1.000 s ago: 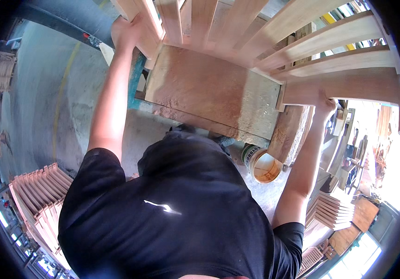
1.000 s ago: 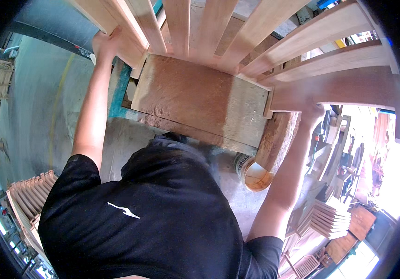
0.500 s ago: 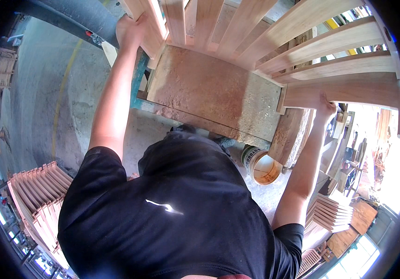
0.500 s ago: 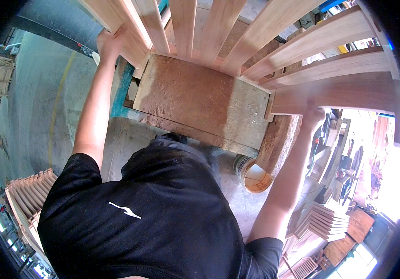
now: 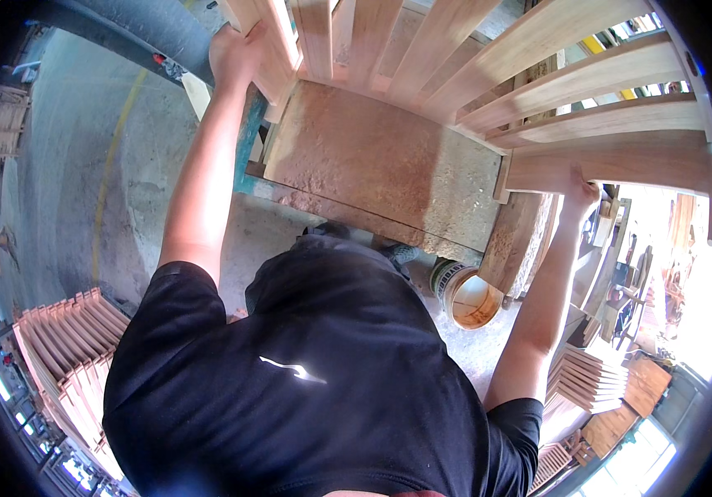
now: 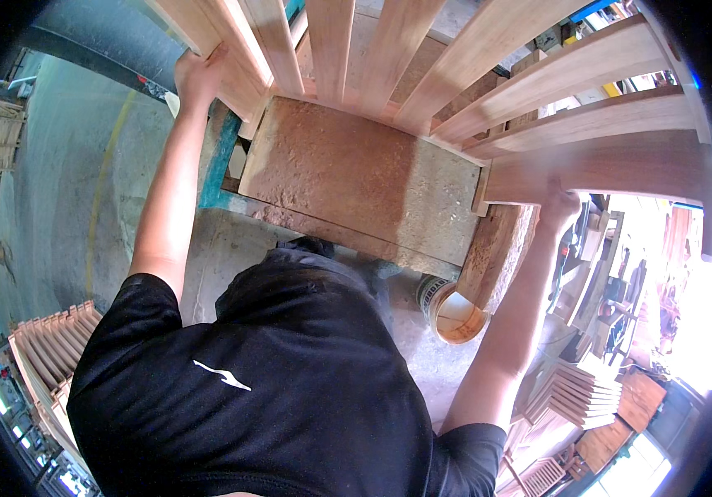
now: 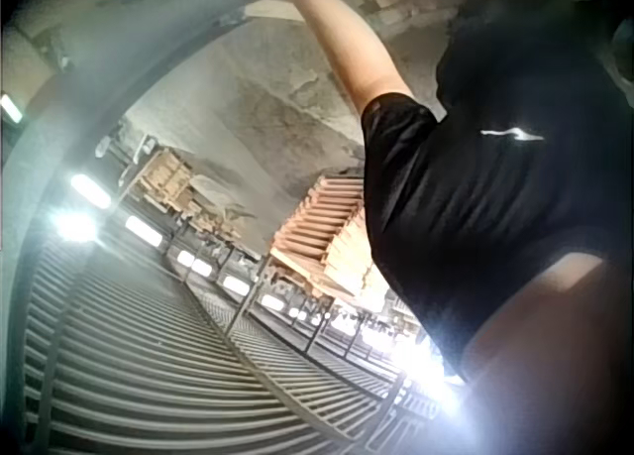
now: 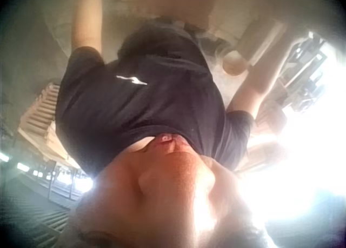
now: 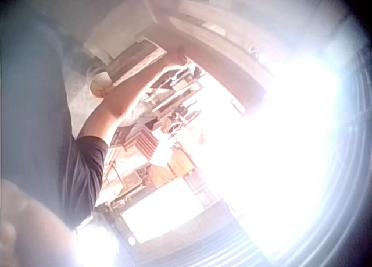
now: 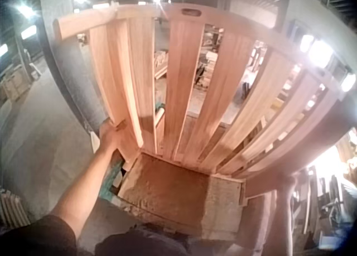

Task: The person assembles a wooden chair by fitting the backrest slats into the frame and securing them with a rubber mallet. They repeatedly lift, align, and hammer the components into place on a workbench in a workshop.

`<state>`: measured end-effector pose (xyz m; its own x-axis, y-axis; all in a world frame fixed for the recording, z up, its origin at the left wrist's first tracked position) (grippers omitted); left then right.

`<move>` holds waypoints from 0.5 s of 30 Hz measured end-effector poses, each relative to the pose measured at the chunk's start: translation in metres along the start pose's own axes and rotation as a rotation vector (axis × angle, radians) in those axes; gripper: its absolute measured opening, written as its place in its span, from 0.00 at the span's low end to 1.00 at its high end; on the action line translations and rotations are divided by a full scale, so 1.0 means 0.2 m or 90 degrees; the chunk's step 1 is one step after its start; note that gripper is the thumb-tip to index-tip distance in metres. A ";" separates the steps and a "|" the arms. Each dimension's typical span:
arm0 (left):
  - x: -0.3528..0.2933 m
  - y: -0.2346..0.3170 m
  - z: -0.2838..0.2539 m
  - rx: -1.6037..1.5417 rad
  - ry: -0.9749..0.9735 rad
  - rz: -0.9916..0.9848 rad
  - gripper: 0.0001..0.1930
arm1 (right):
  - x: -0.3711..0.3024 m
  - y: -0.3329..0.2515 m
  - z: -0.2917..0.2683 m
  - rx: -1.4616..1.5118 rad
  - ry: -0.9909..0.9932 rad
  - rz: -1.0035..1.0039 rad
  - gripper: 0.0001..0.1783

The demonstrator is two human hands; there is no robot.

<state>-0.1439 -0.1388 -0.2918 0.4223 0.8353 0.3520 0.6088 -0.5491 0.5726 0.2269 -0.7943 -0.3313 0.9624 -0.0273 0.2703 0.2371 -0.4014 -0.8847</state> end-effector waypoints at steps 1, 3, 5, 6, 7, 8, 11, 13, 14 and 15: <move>0.00 0.02 -0.01 -0.014 0.001 -0.003 0.23 | 0.01 0.00 0.00 -0.005 -0.005 -0.001 0.21; 0.00 0.01 0.00 -0.052 0.015 0.016 0.24 | 0.02 0.02 -0.01 -0.015 -0.014 -0.003 0.22; 0.00 0.00 0.00 -0.098 0.046 0.061 0.24 | 0.02 0.02 0.00 0.000 -0.019 0.020 0.22; 0.01 -0.03 0.02 -0.070 0.039 0.050 0.24 | 0.01 0.02 0.01 0.008 -0.021 0.032 0.23; 0.01 0.00 0.00 -0.040 0.027 0.039 0.25 | 0.00 0.00 0.01 0.025 -0.017 0.025 0.23; 0.00 0.01 -0.01 -0.011 0.016 0.028 0.25 | -0.01 -0.01 0.01 0.042 -0.013 0.019 0.23; 0.02 -0.02 0.02 0.008 0.026 0.053 0.26 | -0.02 -0.03 0.01 0.053 -0.010 0.010 0.21; 0.03 -0.04 0.02 0.008 0.032 0.062 0.27 | -0.01 -0.01 0.00 0.026 -0.010 0.018 0.21; 0.03 -0.04 0.03 0.009 0.034 0.066 0.28 | -0.01 0.01 0.00 0.003 -0.009 0.029 0.20; 0.03 -0.05 0.04 0.013 0.034 0.064 0.27 | -0.01 0.02 -0.01 -0.020 -0.008 0.039 0.20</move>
<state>-0.1424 -0.1291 -0.3004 0.4458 0.7757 0.4468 0.5790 -0.6305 0.5169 0.2265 -0.7976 -0.3351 0.9766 -0.0404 0.2113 0.1742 -0.4279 -0.8869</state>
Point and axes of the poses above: each hand's wrist, its own x-axis towards the middle knuckle, its own z-axis out of the palm, y = z × x, the point moved 9 cm from there along x, towards the middle knuckle, and after that the axes turned 8 degrees about x, right-handed, at the moved point
